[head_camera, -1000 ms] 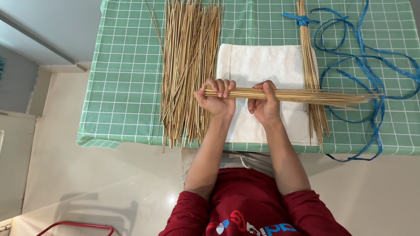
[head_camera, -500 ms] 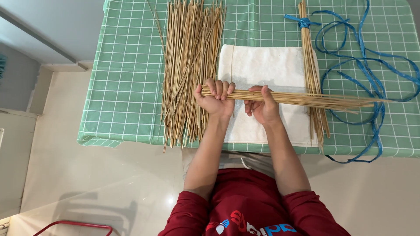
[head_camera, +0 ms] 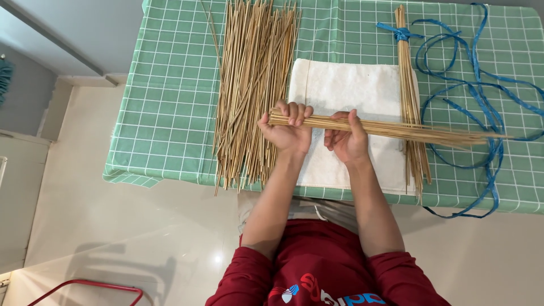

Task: The person is organizing and aligning a large number of thin bamboo sticks into a bundle on a table.

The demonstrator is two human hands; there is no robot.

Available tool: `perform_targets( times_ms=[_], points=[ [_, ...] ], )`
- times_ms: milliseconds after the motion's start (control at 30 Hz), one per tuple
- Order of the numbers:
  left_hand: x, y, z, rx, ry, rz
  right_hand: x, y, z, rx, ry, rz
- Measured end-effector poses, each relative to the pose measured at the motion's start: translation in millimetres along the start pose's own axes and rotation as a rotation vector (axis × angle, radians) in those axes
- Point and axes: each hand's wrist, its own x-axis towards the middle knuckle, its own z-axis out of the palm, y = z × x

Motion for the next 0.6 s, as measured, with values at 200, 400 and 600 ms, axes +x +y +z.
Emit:
perform_targets(
  times_ms=[200,400,600],
  points=[
    [-5.9,-15.0,3.9,0.200,0.025,0.089,-4.4,-1.9,0.3,0.053,0.063,-0.015],
    [-12.7,-18.8,7.8,0.359,0.044,0.094,-4.6,-3.9,-0.4,0.034,0.095,-0.045],
    [-14.0,-18.1,-0.5,0.420,-0.014,0.126,-5.5,-1.9,-1.7,0.007,0.094,-0.081]
  ],
)
